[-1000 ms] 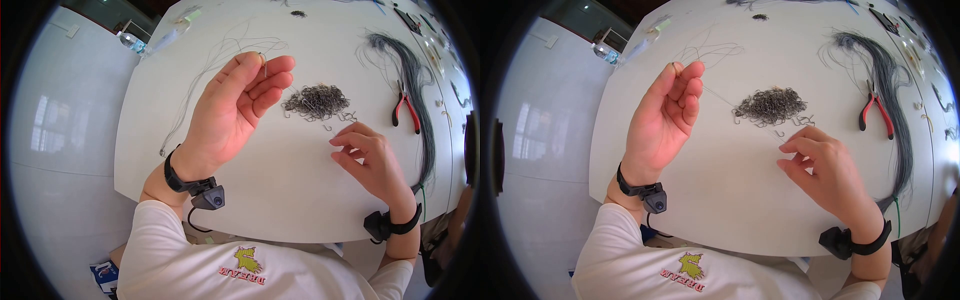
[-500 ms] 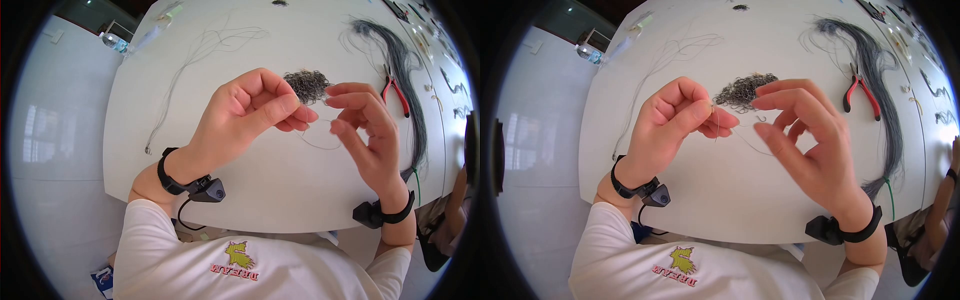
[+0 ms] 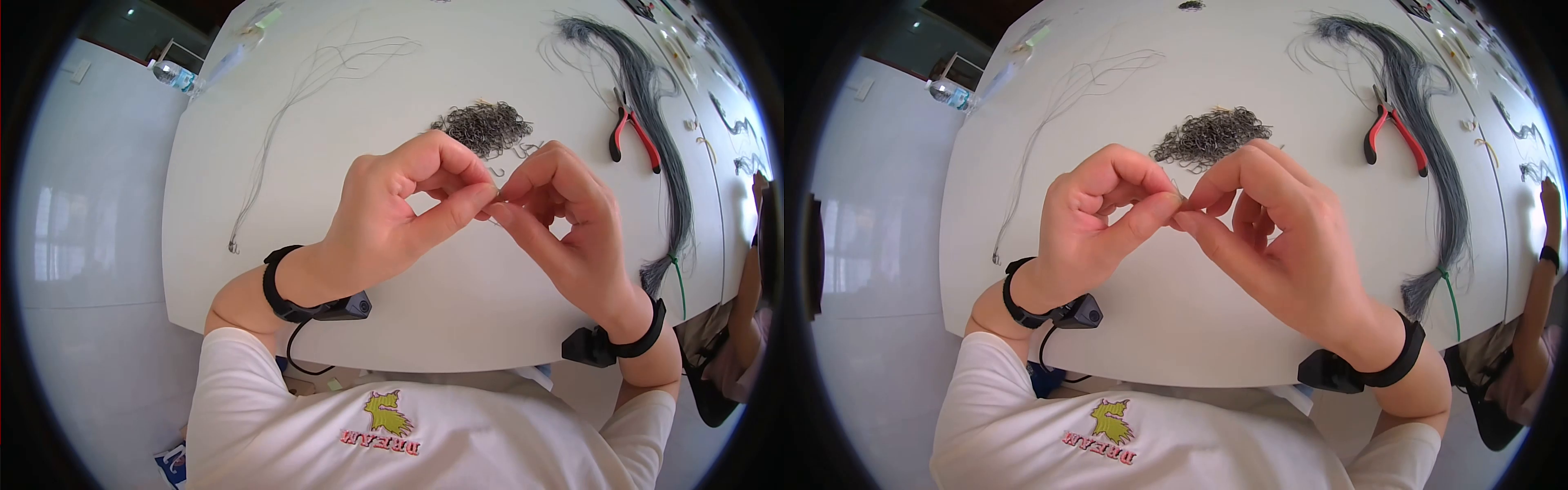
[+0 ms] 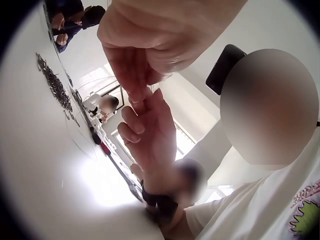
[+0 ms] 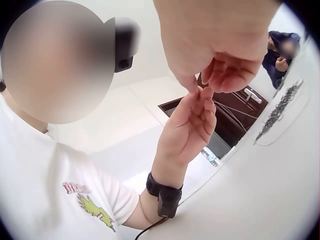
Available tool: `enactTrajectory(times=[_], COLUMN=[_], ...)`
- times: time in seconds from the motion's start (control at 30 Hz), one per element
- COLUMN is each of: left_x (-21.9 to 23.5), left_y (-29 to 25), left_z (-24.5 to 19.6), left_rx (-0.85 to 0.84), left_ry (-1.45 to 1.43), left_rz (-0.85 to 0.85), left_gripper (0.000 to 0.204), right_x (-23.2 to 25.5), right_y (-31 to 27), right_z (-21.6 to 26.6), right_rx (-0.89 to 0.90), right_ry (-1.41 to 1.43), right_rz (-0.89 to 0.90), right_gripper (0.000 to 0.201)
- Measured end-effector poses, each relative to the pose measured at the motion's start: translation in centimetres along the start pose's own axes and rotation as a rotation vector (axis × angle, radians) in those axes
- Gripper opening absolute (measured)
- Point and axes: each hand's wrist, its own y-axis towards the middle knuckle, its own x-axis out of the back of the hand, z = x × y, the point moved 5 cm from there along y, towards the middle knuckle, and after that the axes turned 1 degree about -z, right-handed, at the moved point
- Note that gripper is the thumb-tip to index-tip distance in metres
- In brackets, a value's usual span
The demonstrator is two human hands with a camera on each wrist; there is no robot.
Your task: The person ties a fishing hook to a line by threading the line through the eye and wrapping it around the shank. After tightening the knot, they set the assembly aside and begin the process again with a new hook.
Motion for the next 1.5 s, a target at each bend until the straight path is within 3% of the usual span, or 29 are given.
enactTrajectory(times=[0.13,0.2,0.43,0.6,0.67,0.73,0.87,0.93,1.03,1.07,1.13,1.17,1.2,1.27,1.4,1.47,1.5], left_x=[-0.1,-0.1,-0.3,-0.4,-0.1,0.2,0.7,1.1,1.6,1.7,1.8,1.8,1.8,1.7,1.8,1.9,1.9], left_y=[-0.1,-0.1,-0.2,-0.3,-0.2,-0.1,0.3,0.7,1.1,1.2,1.4,1.4,1.4,1.5,1.8,1.8,1.8], left_z=[0.4,0.4,0.2,0.0,0.3,0.5,0.7,1.1,2.1,2.4,2.8,3.0,3.2,3.6,4.1,4.3,4.3], left_rx=[-0.035,-0.049,-0.043,-0.074,0.028,0.02,0.023,0.034,0.067,0.087,0.102,0.116,0.118,0.128,0.135,0.139,0.14], left_ry=[-0.004,-0.001,-0.081,-0.081,-0.164,-0.183,-0.223,-0.231,-0.269,-0.297,-0.306,-0.316,-0.315,-0.318,-0.298,-0.287,-0.287], left_rz=[0.019,0.019,0.033,0.034,-0.063,-0.072,-0.11,-0.125,-0.139,-0.14,-0.137,-0.133,-0.131,-0.134,-0.144,-0.144,-0.143], left_gripper=[0.005,0.006,0.008,0.007,0.005,0.003,0.003,0.005,0.01,0.012,0.013,0.013,0.013,0.014,0.014,0.014,0.014], right_x=[0.4,0.3,0.3,0.2,0.4,0.9,3.3,5.6,9.8,10.6,13.0,13.5,14.7,17.3,20.2,20.6,20.7], right_y=[0.2,0.2,0.1,0.0,-0.1,0.2,0.8,1.2,1.8,1.6,2.5,2.1,2.7,3.6,2.4,2.1,1.7], right_z=[0.3,0.3,0.2,0.2,0.6,0.9,0.9,1.1,0.8,0.8,1.2,1.9,1.1,-0.2,0.4,0.8,0.9], right_rx=[0.029,0.017,-0.016,-0.155,-0.169,-0.181,-0.13,-0.018,0.129,0.071,0.121,0.121,0.121,0.257,0.199,0.23,0.214], right_ry=[-0.017,0.101,0.326,0.51,0.532,0.553,0.559,0.679,0.661,0.837,1.056,1.133,1.135,1.247,1.251,1.278,1.283], right_rz=[0.027,0.153,0.19,0.194,0.17,0.144,0.096,0.164,0.18,0.132,0.165,0.046,0.043,0.415,0.138,0.09,-0.044], right_gripper=[0.009,0.009,0.008,0.009,0.012,0.015,0.024,0.013,0.015,0.013,0.011,0.008,0.008,0.009,0.013,0.014,0.013])
